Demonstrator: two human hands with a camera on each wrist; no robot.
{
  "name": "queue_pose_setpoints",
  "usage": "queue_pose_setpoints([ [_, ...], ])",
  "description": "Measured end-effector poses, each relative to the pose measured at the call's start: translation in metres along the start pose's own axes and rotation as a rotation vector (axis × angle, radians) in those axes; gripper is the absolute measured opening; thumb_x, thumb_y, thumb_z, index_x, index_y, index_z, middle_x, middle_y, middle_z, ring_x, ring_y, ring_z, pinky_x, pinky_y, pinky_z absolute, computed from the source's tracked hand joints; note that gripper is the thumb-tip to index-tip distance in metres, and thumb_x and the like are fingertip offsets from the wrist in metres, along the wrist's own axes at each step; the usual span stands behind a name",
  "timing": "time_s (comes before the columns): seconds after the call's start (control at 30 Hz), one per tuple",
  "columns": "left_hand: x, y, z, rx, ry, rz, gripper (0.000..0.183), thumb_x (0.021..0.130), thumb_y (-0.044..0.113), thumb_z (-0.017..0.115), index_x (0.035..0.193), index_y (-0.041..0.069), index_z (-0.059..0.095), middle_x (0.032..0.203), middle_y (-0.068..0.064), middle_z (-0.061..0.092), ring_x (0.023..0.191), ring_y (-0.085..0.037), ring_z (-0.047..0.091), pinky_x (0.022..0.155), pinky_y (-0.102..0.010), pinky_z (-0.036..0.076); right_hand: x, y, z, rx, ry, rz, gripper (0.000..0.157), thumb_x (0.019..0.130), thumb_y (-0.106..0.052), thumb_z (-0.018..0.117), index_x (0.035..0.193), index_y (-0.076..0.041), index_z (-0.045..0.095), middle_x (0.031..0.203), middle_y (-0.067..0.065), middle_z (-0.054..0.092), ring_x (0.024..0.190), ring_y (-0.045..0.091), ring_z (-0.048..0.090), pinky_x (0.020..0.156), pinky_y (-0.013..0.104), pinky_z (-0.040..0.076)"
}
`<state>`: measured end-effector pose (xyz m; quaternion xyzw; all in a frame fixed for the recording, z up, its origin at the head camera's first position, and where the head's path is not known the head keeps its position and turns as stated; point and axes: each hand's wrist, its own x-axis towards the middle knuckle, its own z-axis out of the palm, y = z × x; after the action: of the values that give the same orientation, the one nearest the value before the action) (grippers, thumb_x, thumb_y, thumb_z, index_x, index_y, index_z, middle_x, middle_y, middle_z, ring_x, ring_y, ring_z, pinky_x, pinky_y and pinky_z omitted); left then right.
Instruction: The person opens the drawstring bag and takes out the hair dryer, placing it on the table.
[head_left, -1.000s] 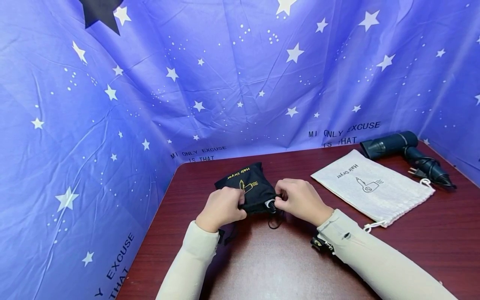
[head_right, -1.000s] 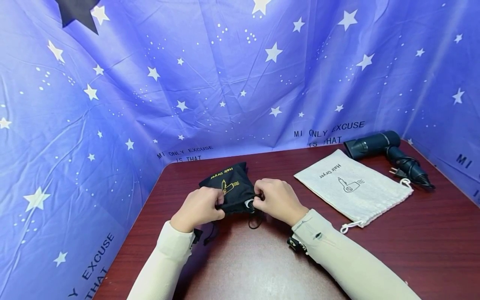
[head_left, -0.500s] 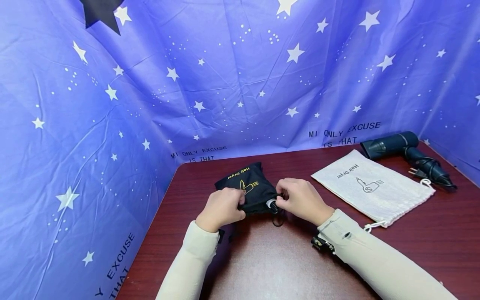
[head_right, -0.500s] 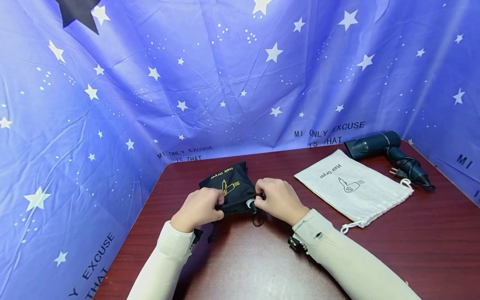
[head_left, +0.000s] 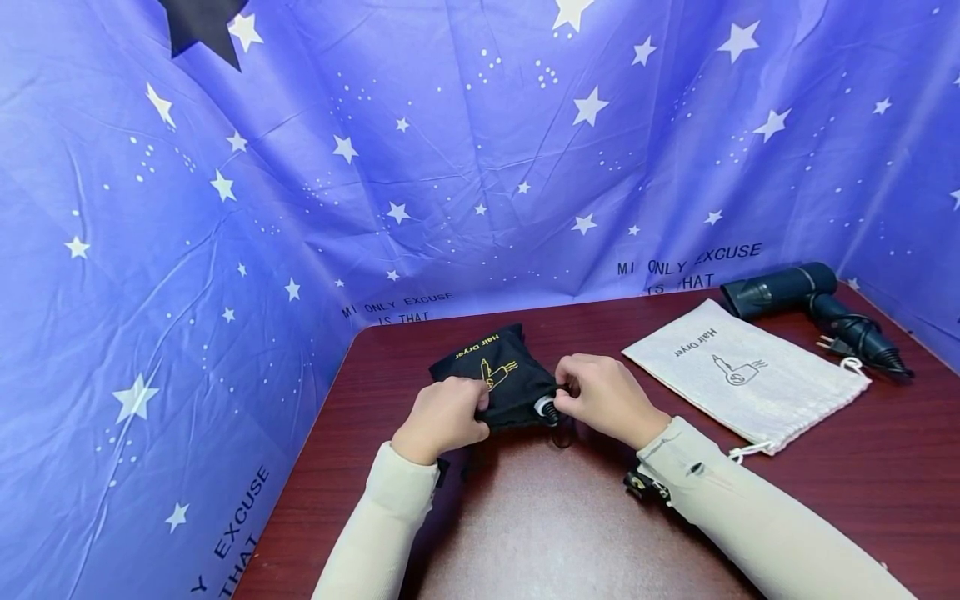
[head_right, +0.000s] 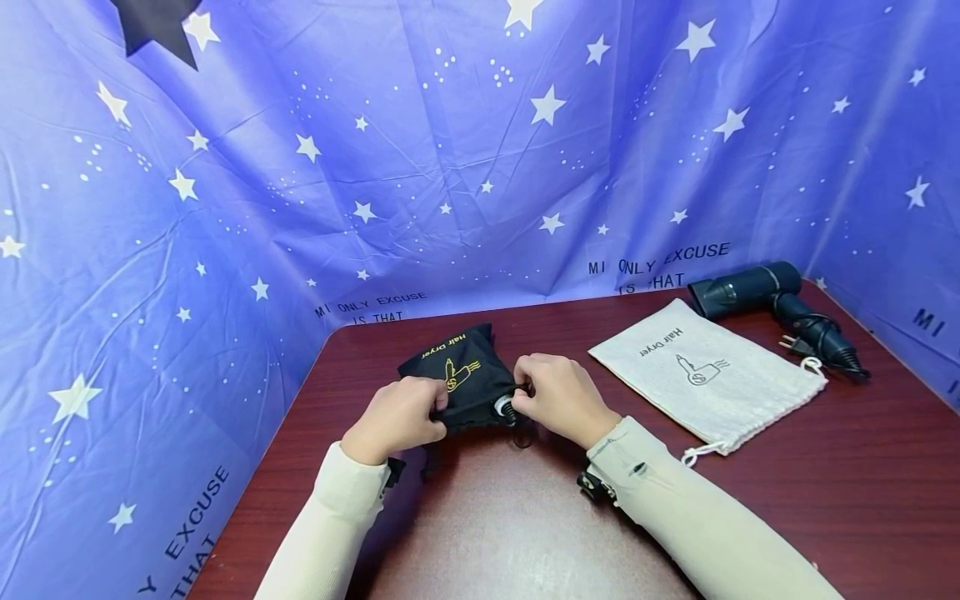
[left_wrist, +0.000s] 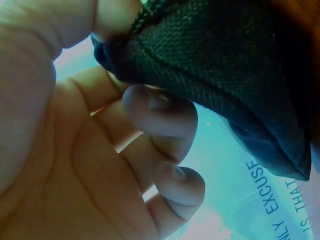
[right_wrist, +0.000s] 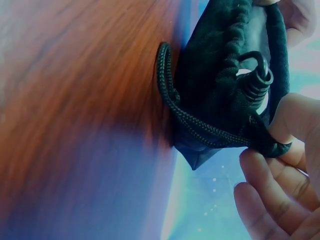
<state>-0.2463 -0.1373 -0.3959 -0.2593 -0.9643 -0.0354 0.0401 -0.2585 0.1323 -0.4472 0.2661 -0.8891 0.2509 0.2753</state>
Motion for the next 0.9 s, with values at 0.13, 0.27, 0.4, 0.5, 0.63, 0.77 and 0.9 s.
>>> queue_pose_setpoints([
  [0.13,0.0003,0.0002,0.0007,-0.002,-0.011,0.002,0.03,0.072,0.019,0.081,0.074,0.023,0.051,0.07,0.01,0.048,0.062,-0.012,0.046,0.052,-0.031,0.038,-0.0003,0.0009,-0.0003,-0.009,-0.005,0.011,0.018,0.071,-0.014,0.076,0.078,-0.023,0.063,0.07,-0.009,0.059,0.061,0.004,0.049,0.056,0.025,0.04],
  [0.27,0.0005,0.0012,0.0005,0.001,-0.019,-0.001,0.029,0.072,0.019,0.081,0.076,0.024,0.053,0.071,0.01,0.052,0.063,-0.012,0.05,0.053,-0.033,0.041,-0.0001,0.0029,0.0001,-0.017,0.004,0.014,0.017,0.07,-0.015,0.076,0.078,-0.023,0.062,0.07,-0.012,0.056,0.06,0.003,0.049,0.055,0.025,0.039],
  [0.4,0.0003,0.0017,0.0,0.003,-0.019,-0.004,0.029,0.072,0.019,0.082,0.079,0.024,0.054,0.074,0.009,0.056,0.065,-0.013,0.053,0.054,-0.034,0.043,-0.0001,0.006,0.0011,-0.023,0.012,0.017,0.017,0.07,-0.016,0.076,0.078,-0.024,0.062,0.069,-0.013,0.055,0.06,0.003,0.048,0.055,0.025,0.039],
  [0.5,0.0002,0.0014,0.0001,0.002,-0.018,-0.004,0.028,0.072,0.02,0.082,0.081,0.024,0.056,0.076,0.009,0.058,0.067,-0.013,0.055,0.055,-0.035,0.046,-0.0004,0.0076,0.0012,-0.026,0.013,0.021,0.017,0.07,-0.015,0.075,0.079,-0.024,0.063,0.069,-0.014,0.054,0.06,0.003,0.048,0.054,0.025,0.039],
  [0.63,0.0,0.0016,-0.0001,-0.002,-0.023,-0.005,0.028,0.072,0.02,0.083,0.084,0.023,0.058,0.078,0.009,0.06,0.068,-0.013,0.056,0.056,-0.036,0.047,-0.0004,0.0088,0.0009,-0.021,0.006,0.038,0.017,0.071,-0.015,0.075,0.08,-0.024,0.064,0.07,-0.014,0.053,0.06,0.003,0.048,0.054,0.025,0.039],
  [0.77,0.0001,0.002,-0.0005,-0.006,-0.032,-0.008,0.028,0.071,0.019,0.083,0.085,0.023,0.059,0.079,0.009,0.06,0.068,-0.013,0.056,0.056,-0.036,0.047,-0.0003,0.0097,0.0007,-0.017,-0.002,0.054,0.017,0.072,-0.014,0.075,0.081,-0.024,0.064,0.071,-0.014,0.053,0.06,0.004,0.048,0.054,0.025,0.039],
  [0.9,0.0005,0.0016,0.0005,-0.011,-0.041,-0.011,0.029,0.071,0.019,0.083,0.086,0.024,0.059,0.08,0.01,0.061,0.069,-0.012,0.056,0.057,-0.035,0.047,-0.0002,0.0102,0.0002,-0.019,-0.007,0.061,0.018,0.072,-0.013,0.075,0.082,-0.023,0.064,0.071,-0.013,0.054,0.06,0.004,0.048,0.055,0.026,0.039],
])
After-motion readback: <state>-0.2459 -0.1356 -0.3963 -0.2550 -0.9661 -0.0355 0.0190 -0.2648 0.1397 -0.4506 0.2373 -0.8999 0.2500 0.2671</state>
